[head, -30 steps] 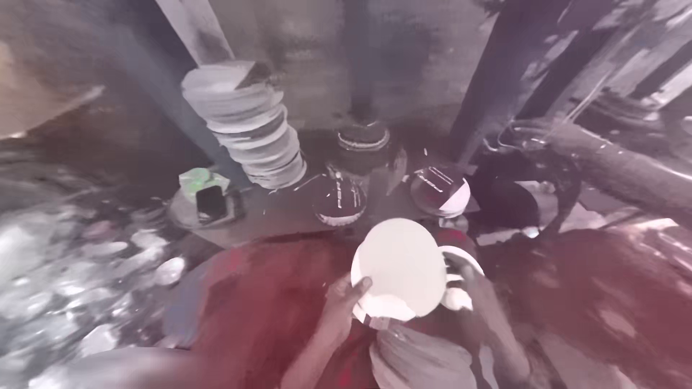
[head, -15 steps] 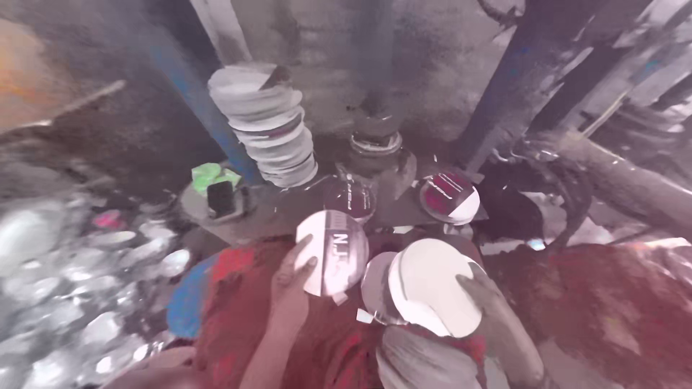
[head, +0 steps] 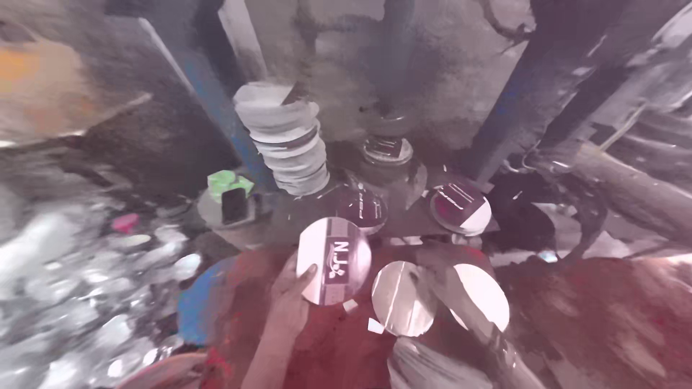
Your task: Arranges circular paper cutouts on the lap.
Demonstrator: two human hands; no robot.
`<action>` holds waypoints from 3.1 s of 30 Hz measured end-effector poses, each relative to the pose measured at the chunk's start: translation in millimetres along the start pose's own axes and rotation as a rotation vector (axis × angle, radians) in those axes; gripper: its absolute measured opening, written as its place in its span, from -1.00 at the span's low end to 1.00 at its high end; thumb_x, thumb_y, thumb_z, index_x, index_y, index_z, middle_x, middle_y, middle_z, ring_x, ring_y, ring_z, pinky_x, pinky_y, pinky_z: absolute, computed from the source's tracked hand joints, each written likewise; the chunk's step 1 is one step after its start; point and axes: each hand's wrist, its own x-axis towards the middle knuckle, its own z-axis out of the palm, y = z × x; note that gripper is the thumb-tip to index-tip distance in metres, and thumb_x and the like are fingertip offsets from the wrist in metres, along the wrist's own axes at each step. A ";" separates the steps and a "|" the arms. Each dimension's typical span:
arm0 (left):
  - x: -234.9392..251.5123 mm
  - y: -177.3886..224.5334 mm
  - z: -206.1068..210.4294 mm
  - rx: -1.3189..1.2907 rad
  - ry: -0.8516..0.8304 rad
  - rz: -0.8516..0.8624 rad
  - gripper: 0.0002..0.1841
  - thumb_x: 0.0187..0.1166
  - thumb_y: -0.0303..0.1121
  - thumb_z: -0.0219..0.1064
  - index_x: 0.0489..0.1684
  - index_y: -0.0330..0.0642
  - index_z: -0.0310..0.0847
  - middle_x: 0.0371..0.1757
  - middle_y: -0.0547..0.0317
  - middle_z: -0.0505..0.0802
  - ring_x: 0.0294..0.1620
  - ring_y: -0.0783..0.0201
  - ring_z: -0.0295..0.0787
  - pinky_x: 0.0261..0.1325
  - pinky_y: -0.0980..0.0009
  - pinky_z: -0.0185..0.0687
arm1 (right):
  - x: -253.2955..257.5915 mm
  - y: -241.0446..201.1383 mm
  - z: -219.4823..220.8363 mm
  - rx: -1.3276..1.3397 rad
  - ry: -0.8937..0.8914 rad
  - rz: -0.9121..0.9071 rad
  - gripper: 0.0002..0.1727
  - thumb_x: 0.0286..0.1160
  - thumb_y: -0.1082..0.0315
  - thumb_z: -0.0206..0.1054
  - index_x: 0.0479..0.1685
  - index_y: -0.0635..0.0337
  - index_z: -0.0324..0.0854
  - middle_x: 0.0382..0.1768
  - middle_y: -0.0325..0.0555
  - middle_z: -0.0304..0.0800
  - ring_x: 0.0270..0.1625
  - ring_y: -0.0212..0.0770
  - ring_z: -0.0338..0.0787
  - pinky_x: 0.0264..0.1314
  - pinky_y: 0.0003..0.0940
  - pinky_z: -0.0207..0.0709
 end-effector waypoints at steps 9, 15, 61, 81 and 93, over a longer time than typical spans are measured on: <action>-45.5 5.0 59.5 0.016 -0.128 -0.260 -0.72 0.50 -0.58 0.23 0.16 -0.37 0.54 -0.15 0.17 0.90 -0.15 0.37 0.89 0.02 0.38 0.85 | -22.9 -48.6 -1.8 0.499 -0.148 -0.082 -0.19 0.63 -0.25 0.17 0.50 0.38 0.42 0.19 -0.27 0.78 0.14 -0.52 0.77 0.18 -0.46 0.72; -64.7 2.9 71.5 -0.133 -0.088 -0.300 -0.62 0.77 -0.31 -0.02 0.34 -0.42 0.41 0.00 0.20 0.85 0.00 0.37 0.85 0.13 0.35 0.79 | -28.6 -66.6 4.3 0.498 -0.024 0.003 -0.44 0.32 0.42 0.44 0.35 0.38 0.44 -0.26 -0.33 0.83 -0.25 -0.49 0.83 -0.13 -0.47 0.77; -14.5 -25.8 77.1 1.058 -0.569 -0.378 -0.44 0.59 -0.15 0.40 0.50 -0.27 0.54 0.19 -0.14 0.85 0.25 -0.06 0.80 0.44 -0.05 0.58 | 95.4 -125.5 -32.0 -0.594 0.281 -0.406 -0.73 0.57 0.43 0.29 0.10 0.34 0.80 0.02 0.31 0.87 -0.03 0.35 0.88 0.01 0.32 0.67; -41.0 -66.9 77.6 0.596 -0.291 -0.413 -0.58 0.52 -0.34 0.41 0.22 -0.51 0.62 -0.07 -0.21 0.84 -0.04 0.06 0.80 0.18 0.07 0.68 | 122.6 -102.3 7.4 -0.615 0.208 -0.820 -0.67 0.60 0.34 0.30 0.24 0.21 0.78 0.25 0.07 0.85 0.33 0.11 0.82 0.39 0.08 0.64; -49.8 -48.7 83.8 0.062 -0.309 -0.280 -0.61 0.61 -0.46 0.16 0.32 -0.55 0.48 0.04 0.11 0.86 0.04 0.47 0.81 0.25 0.44 0.71 | -10.1 -39.4 -38.4 0.089 0.224 0.078 -0.56 0.36 0.39 0.43 0.21 0.41 0.55 -0.31 -0.15 0.78 -0.35 -0.40 0.77 -0.22 -0.37 0.72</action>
